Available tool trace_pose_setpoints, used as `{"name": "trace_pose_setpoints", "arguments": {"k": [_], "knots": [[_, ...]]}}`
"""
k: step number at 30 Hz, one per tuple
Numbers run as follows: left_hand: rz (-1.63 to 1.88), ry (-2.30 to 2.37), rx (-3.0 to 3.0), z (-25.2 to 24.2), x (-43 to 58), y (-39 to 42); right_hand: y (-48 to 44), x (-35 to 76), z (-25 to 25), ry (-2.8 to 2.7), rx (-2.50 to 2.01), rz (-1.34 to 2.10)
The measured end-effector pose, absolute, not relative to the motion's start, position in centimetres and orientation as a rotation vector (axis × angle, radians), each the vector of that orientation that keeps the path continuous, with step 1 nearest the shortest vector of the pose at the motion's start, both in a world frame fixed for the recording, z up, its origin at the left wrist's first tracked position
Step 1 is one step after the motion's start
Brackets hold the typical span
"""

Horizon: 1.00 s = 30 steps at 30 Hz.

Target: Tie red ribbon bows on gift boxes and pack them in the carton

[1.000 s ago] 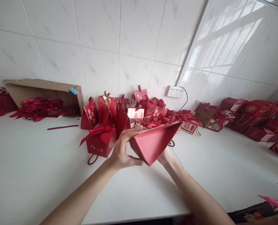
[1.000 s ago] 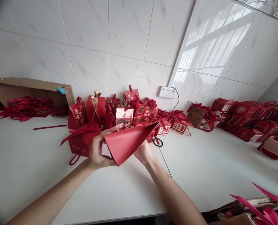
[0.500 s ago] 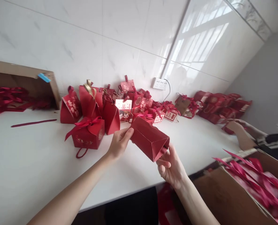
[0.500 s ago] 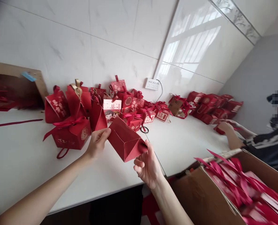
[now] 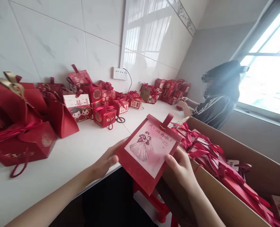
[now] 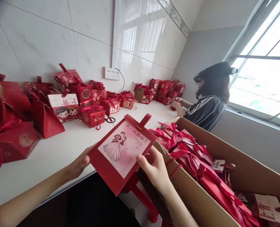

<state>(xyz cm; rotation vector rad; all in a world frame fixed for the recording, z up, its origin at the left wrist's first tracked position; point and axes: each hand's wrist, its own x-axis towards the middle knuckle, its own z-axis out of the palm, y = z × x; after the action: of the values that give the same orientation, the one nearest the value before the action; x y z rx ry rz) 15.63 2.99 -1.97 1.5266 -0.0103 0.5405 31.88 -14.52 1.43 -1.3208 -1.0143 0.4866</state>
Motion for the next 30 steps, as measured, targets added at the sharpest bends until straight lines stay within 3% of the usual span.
{"name": "trace_pose_setpoints", "arguments": {"k": [5, 22, 30], "knots": [[0.399, -0.100, 1.647, -1.4, 16.9, 1.5, -17.3, 32.7, 2.0, -1.066, -1.371, 0.245], [0.544, -0.253, 1.702, -1.2, 22.8, -3.5, -26.0, 32.7, -1.7, -1.027, -1.554, 0.392], [0.315, -0.526, 1.953, 0.6, 29.5, -8.1, -35.1, 35.5, 1.7, -0.557, -1.724, -0.148]]}}
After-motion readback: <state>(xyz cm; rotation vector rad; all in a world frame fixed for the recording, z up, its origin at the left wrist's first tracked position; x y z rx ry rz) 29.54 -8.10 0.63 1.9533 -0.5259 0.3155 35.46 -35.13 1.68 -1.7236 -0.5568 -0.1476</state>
